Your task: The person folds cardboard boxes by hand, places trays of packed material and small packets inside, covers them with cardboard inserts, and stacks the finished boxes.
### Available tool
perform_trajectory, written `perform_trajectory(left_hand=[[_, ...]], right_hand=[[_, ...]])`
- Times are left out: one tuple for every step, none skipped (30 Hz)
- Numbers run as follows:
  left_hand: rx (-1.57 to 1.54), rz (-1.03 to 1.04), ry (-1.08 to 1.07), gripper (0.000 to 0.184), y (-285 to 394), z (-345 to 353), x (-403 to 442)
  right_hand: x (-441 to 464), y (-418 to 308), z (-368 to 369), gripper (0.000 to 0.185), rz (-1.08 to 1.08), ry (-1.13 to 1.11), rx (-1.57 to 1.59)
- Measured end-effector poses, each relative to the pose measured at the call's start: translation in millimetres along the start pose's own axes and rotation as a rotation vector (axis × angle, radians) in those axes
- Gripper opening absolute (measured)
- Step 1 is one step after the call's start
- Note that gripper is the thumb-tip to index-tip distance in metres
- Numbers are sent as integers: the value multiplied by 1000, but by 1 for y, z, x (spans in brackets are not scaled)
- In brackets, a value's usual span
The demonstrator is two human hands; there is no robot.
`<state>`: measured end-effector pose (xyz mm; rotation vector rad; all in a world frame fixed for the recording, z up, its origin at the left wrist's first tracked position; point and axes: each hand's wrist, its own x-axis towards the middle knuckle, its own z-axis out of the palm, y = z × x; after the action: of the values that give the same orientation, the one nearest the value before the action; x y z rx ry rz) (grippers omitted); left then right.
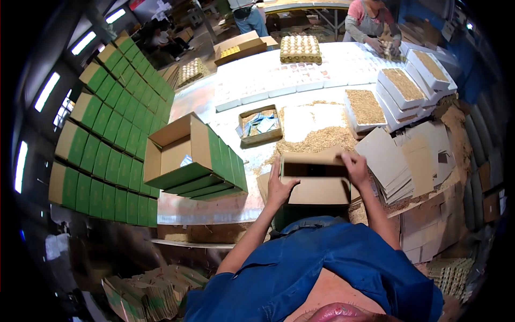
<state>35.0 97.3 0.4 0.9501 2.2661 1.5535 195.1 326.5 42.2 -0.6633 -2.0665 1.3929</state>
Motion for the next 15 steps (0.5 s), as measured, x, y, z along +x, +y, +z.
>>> perform_trajectory(left_hand=[[-48,-42,-38,91,-2,0,1],[17,-39,-58,85,0,-1,-1],[77,-30,-71,80,3,-1,0],[74,-17,-69,80,10,0,3],[64,-51,-86,76,16,-2,3],[63,-88,-109,73,19,-5,2],[76,-81,-113,73,15,-6,2],[88,-65,-115,73,10,-5,3],[98,-48,-116,73,7,-4,4],[104,-13,-115,73,8,-4,4],[110,-12,-115,73,10,-4,3],[97,-22,-110,72,12,-4,3],[85,-30,-106,72,14,-4,4],[89,-26,-107,72,17,-5,5],[101,-10,-120,71,18,-7,6]], right_hand=[[-20,12,4,17,78,-45,17],[-39,28,13,13,-100,16,-16],[-52,30,19,14,-324,132,-183],[-53,30,13,18,-294,64,-115],[-53,31,6,21,-262,-10,-43],[-53,27,0,26,15,39,185],[-51,37,-6,30,10,162,206],[-54,46,-19,36,-30,178,76],[-58,50,-32,43,-71,192,-55],[-70,72,-35,43,-73,197,-48],[-94,106,-30,52,155,33,19],[-112,125,-25,63,381,-133,85],[-122,119,-15,63,378,-130,91],[-131,113,1,72,210,-132,33],[-134,100,12,81,41,-134,-26]])
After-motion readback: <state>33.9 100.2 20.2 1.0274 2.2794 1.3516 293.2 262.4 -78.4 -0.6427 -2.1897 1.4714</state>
